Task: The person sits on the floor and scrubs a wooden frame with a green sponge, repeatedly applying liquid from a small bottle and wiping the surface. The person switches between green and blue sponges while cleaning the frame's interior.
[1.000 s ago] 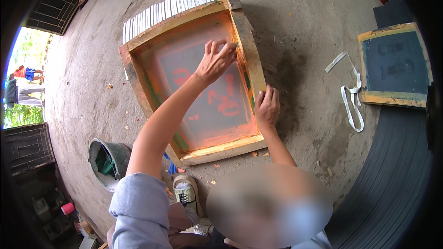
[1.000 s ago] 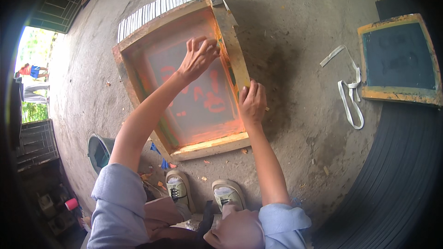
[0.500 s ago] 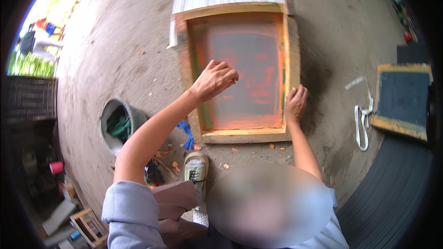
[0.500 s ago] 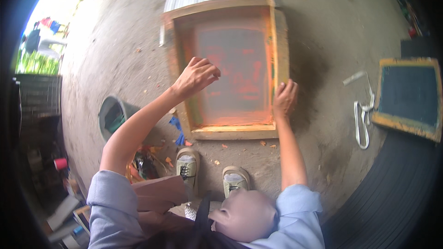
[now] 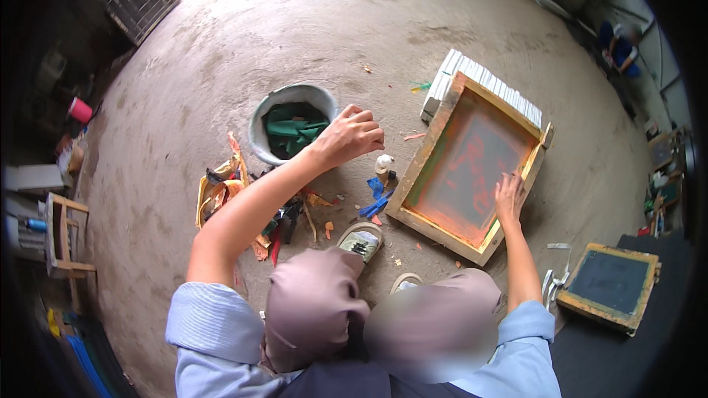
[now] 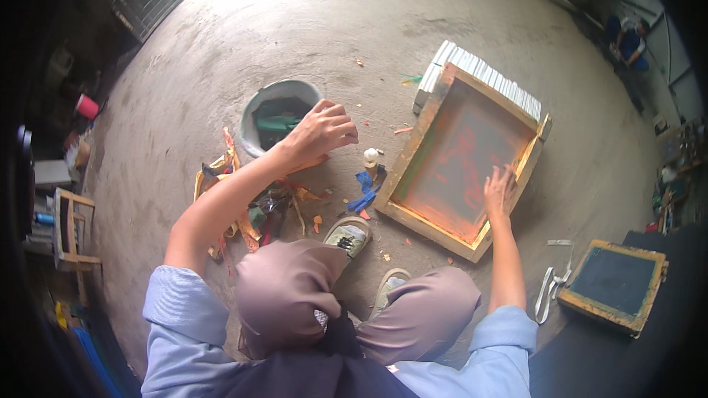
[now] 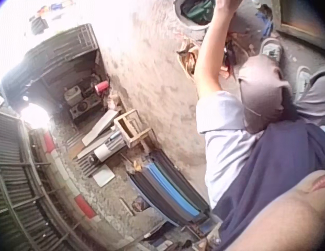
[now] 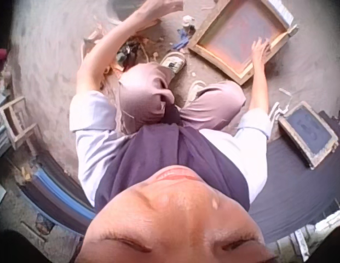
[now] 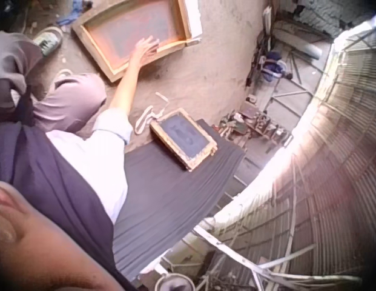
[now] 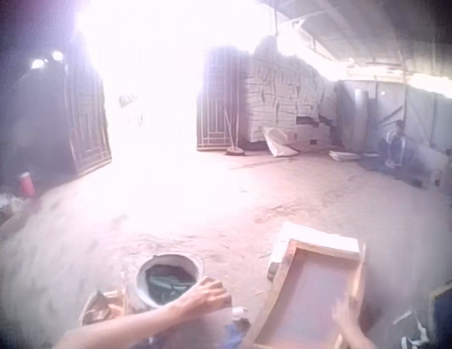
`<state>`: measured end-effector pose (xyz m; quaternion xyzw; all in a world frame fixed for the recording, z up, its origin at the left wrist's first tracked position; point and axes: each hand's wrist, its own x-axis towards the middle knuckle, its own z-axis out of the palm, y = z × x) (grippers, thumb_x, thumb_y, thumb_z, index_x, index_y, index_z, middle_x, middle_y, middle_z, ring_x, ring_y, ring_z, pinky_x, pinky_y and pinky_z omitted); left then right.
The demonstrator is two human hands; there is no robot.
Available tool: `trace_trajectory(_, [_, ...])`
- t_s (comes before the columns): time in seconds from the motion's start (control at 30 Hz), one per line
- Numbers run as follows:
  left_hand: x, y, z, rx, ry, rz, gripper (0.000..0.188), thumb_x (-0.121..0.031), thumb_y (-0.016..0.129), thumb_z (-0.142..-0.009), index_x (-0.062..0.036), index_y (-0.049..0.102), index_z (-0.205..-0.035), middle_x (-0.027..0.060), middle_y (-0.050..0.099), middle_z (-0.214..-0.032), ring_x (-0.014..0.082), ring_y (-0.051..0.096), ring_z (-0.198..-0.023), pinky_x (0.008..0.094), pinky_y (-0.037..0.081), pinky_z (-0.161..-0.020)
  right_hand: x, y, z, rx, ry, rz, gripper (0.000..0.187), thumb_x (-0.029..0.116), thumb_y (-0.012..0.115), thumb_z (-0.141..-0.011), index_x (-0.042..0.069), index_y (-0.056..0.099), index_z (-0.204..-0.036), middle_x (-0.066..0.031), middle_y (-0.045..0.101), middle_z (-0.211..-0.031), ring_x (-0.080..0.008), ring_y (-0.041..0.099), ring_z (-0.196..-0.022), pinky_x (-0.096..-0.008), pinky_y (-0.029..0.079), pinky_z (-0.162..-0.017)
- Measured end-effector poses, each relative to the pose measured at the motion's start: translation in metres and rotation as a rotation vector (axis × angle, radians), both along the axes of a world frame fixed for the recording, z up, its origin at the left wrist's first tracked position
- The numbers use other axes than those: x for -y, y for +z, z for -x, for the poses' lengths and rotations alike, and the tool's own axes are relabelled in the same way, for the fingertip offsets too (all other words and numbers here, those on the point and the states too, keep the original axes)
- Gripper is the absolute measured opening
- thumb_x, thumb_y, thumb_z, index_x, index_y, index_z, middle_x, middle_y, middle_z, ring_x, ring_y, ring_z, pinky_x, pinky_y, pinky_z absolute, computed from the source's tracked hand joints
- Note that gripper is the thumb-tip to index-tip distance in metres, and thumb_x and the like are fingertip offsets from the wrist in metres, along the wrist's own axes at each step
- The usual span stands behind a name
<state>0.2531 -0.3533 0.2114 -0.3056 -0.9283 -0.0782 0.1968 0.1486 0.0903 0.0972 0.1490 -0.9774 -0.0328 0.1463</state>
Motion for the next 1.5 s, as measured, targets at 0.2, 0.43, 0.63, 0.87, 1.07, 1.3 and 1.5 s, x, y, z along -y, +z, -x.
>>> trace_trajectory(0.2, [0.042,-0.044,-0.071,0.077,0.307,-0.126,0.012,-0.026,0.067,-0.082,-0.014,0.065,-0.082,-0.001,0.064,-0.09,0.0126,0.059,-0.095,0.0361,0.036,-0.094,0.149,0.057,0.001,0.238,0.374,0.003,0.029,0.023,0.059,-0.089,0.007,0.057,-0.114,-0.0142,0.052,-0.116,-0.0312,0.05,-0.115,-0.0469,0.044,-0.093])
trace_trajectory(0.43, [0.102,-0.089,-0.148,0.108,0.804,-0.195,0.027,-0.038,0.064,-0.086,-0.0116,0.071,-0.085,0.0038,0.062,-0.102,0.0225,0.047,-0.116,0.0488,0.03,-0.098,0.281,0.056,-0.042,0.547,0.782,-0.106,0.026,0.026,0.054,-0.091,0.007,0.059,-0.109,-0.0174,0.064,-0.104,-0.0358,0.062,-0.1,-0.0446,0.05,-0.086])
trace_trajectory(0.63, [0.14,-0.12,-0.172,0.239,0.974,-0.282,0.022,-0.03,0.07,-0.082,-0.0133,0.067,-0.095,0.0036,0.053,-0.118,0.0256,0.04,-0.124,0.0511,0.03,-0.101,0.349,0.047,-0.071,0.539,0.831,0.106,0.024,0.027,0.055,-0.092,0.007,0.063,-0.102,-0.0144,0.063,-0.099,-0.0317,0.06,-0.103,-0.042,0.048,-0.089])
trace_trajectory(0.87, [0.15,-0.148,-0.128,0.05,0.91,-0.495,0.016,-0.021,0.068,-0.083,-0.0178,0.064,-0.098,0.0006,0.057,-0.106,0.0199,0.05,-0.115,0.0486,0.025,-0.105,0.446,0.014,-0.042,0.57,0.777,0.315,0.025,0.027,0.06,-0.091,0.004,0.064,-0.1,-0.015,0.062,-0.103,-0.0317,0.058,-0.103,-0.0422,0.048,-0.089])
trace_trajectory(1.07, [0.147,-0.164,-0.086,0.034,0.961,-0.669,0.015,-0.018,0.065,-0.086,-0.0178,0.065,-0.1,-0.001,0.058,-0.104,0.0178,0.052,-0.112,0.049,0.019,-0.109,0.486,-0.049,-0.023,0.43,0.705,0.093,0.026,0.018,0.074,-0.078,0.004,0.063,-0.097,-0.0116,0.058,-0.098,-0.0309,0.057,-0.102,-0.0423,0.05,-0.087])
trace_trajectory(1.3, [0.145,-0.163,-0.074,-0.055,1.082,-0.764,0.011,-0.016,0.066,-0.084,-0.0161,0.065,-0.095,-0.0006,0.058,-0.098,0.0179,0.054,-0.108,0.0481,0.019,-0.109,0.482,-0.033,0.019,0.669,0.577,0.485,0.023,0.019,0.067,-0.085,0.001,0.066,-0.099,-0.0194,0.067,-0.089,-0.0326,0.066,-0.088,-0.0418,0.051,-0.078])
trace_trajectory(1.5, [0.153,-0.121,-0.045,-0.046,0.707,-1.087,0.04,-0.03,0.064,-0.09,-0.0081,0.056,-0.122,0.0089,0.06,-0.119,0.027,0.054,-0.117,0.0405,0.037,-0.104,0.465,0.04,0.023,1.111,0.602,0.893,0.015,0.014,0.061,-0.095,0.0,0.063,-0.099,0.0009,0.065,-0.088,-0.0053,0.059,-0.08,-0.0216,0.047,-0.073])
